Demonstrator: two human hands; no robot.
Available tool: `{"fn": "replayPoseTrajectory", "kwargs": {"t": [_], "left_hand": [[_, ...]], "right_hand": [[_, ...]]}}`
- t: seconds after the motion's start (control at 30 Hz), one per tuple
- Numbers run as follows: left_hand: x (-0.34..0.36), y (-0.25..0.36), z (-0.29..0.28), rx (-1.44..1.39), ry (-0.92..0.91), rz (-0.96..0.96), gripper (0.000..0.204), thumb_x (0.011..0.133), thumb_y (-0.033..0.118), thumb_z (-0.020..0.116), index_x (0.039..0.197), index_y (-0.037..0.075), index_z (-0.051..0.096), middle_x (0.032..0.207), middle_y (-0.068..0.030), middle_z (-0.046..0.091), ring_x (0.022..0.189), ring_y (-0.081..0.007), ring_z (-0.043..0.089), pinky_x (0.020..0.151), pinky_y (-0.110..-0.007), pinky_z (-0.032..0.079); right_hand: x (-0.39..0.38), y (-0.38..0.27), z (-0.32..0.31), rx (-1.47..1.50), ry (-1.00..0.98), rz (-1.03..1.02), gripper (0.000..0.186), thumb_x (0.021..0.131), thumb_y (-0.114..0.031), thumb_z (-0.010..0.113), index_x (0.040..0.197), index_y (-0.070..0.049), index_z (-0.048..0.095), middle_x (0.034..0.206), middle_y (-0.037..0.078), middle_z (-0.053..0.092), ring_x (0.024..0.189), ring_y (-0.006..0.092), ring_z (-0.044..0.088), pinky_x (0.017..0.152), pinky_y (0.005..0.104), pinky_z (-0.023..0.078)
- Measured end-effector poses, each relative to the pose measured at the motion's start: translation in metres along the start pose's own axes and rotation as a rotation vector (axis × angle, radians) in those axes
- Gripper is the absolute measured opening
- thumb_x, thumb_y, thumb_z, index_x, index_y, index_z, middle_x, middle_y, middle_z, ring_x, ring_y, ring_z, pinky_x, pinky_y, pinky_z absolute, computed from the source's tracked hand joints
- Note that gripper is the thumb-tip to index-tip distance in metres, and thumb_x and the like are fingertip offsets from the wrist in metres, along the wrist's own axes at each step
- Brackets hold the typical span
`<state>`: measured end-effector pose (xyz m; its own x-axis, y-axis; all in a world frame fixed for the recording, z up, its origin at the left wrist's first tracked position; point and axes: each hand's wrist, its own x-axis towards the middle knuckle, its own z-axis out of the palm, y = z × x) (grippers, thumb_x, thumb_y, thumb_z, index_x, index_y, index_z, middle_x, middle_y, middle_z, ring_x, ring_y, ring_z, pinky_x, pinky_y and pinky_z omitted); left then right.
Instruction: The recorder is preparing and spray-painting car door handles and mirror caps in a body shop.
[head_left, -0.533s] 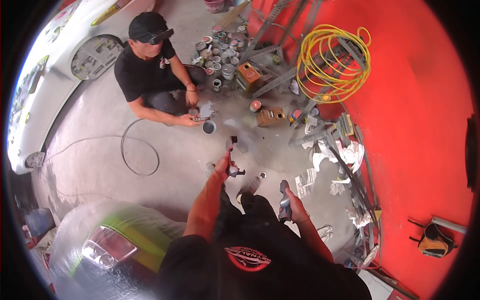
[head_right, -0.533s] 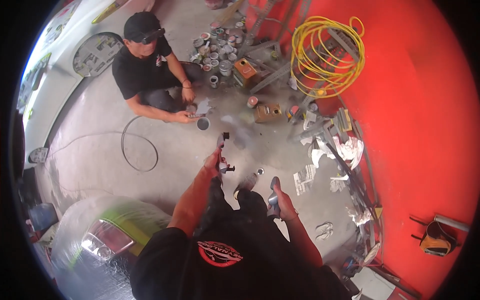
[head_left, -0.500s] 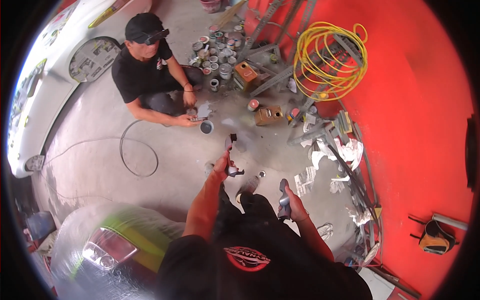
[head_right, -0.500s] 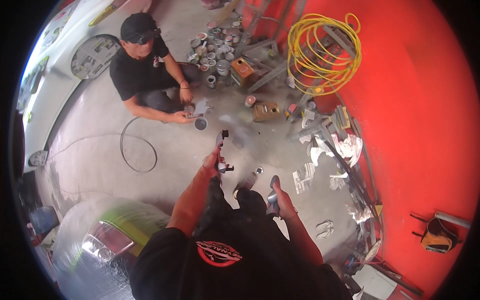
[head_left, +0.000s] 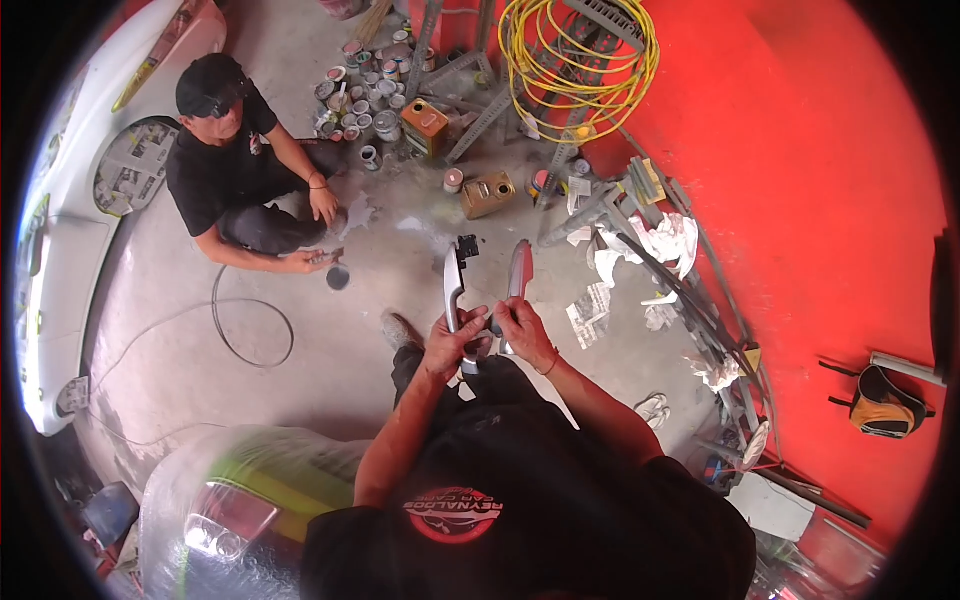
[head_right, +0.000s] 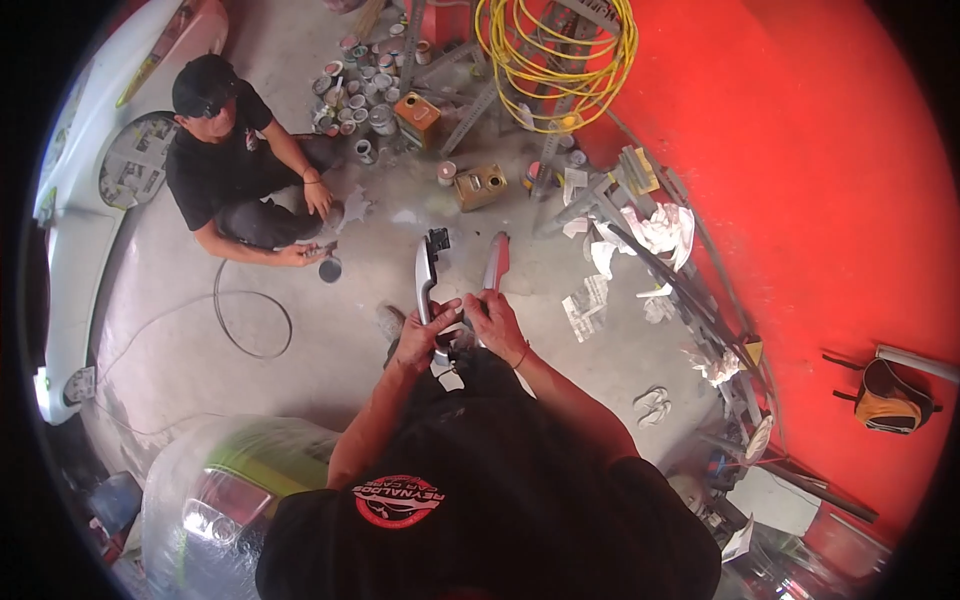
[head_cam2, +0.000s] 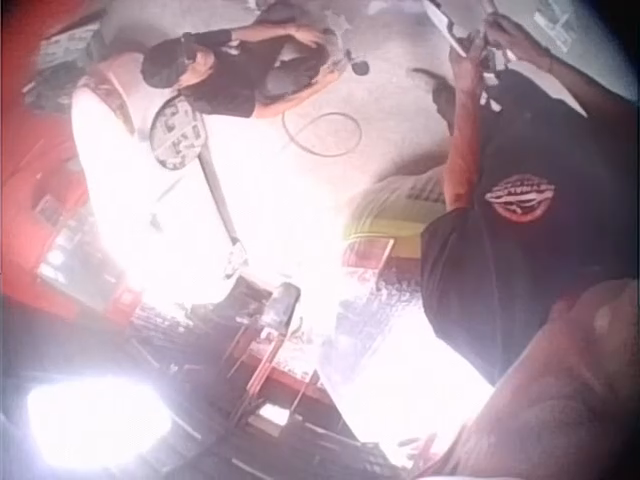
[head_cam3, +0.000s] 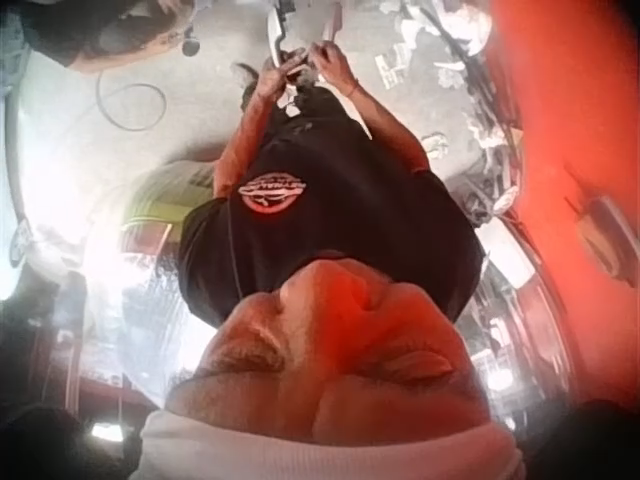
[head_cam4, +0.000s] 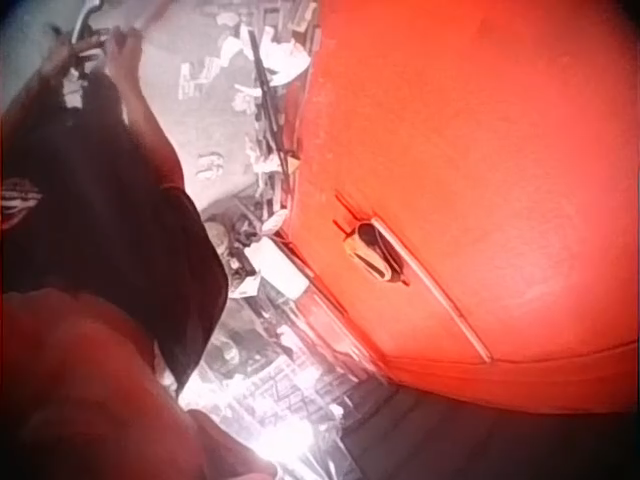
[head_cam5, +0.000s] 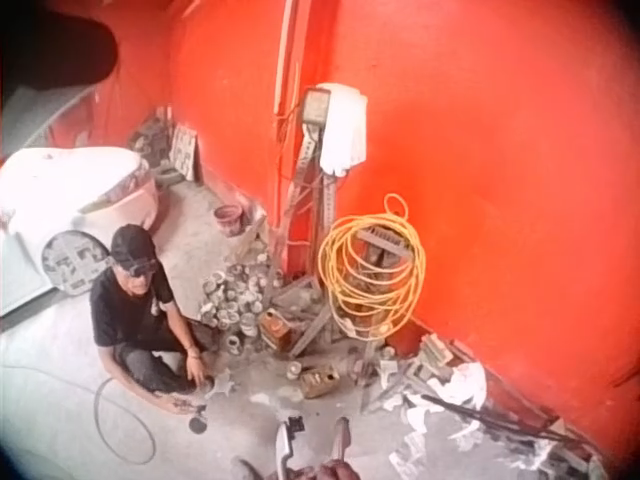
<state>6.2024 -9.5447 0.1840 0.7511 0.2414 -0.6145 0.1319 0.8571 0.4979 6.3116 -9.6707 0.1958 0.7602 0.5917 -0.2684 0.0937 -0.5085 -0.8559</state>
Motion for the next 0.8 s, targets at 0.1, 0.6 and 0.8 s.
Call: {"fn": "replayPoseTrajectory", "kwargs": {"t": [0.1, 0.6, 0.8], "left_hand": [[-0.004, -0.003, 0.0, 0.078, -0.052, 0.067, 0.019, 0.087, 0.004, 0.068, 0.099, 0.003, 0.054, 0.122, -0.0125, 0.059, 0.089, -0.018, 0.066, 0.071, -0.03, 0.059], [-0.026, 0.014, -0.057, 0.27, 0.012, 0.102, 0.027, 0.085, 0.026, 0.074, 0.091, 0.006, 0.057, 0.078, 0.0008, 0.056, 0.067, -0.0083, 0.054, 0.052, -0.025, 0.045], [-0.067, 0.047, -0.076, 0.082, 0.008, -0.008, 0.026, 0.087, 0.023, 0.072, 0.092, 0.006, 0.054, 0.08, -0.0025, 0.061, 0.064, -0.0089, 0.056, 0.052, -0.025, 0.048]], "right_hand": [[-0.002, -0.01, 0.004, 0.105, -0.051, 0.166, 0.055, 0.098, -0.051, 0.041, 0.092, 0.0, 0.06, 0.079, 0.017, 0.062, 0.078, 0.0304, 0.061, 0.071, 0.0396, 0.046], [-0.02, 0.012, 0.018, 0.516, -0.282, 0.513, 0.051, 0.096, -0.049, 0.05, 0.115, -0.002, 0.058, 0.076, 0.002, 0.049, 0.056, 0.0128, 0.057, 0.051, 0.0267, 0.049], [-0.015, 0.003, 0.013, 0.448, -0.341, 0.557, 0.042, 0.096, -0.04, 0.054, 0.112, -0.002, 0.059, 0.079, 0.003, 0.048, 0.056, 0.0148, 0.058, 0.05, 0.0271, 0.048]]}}
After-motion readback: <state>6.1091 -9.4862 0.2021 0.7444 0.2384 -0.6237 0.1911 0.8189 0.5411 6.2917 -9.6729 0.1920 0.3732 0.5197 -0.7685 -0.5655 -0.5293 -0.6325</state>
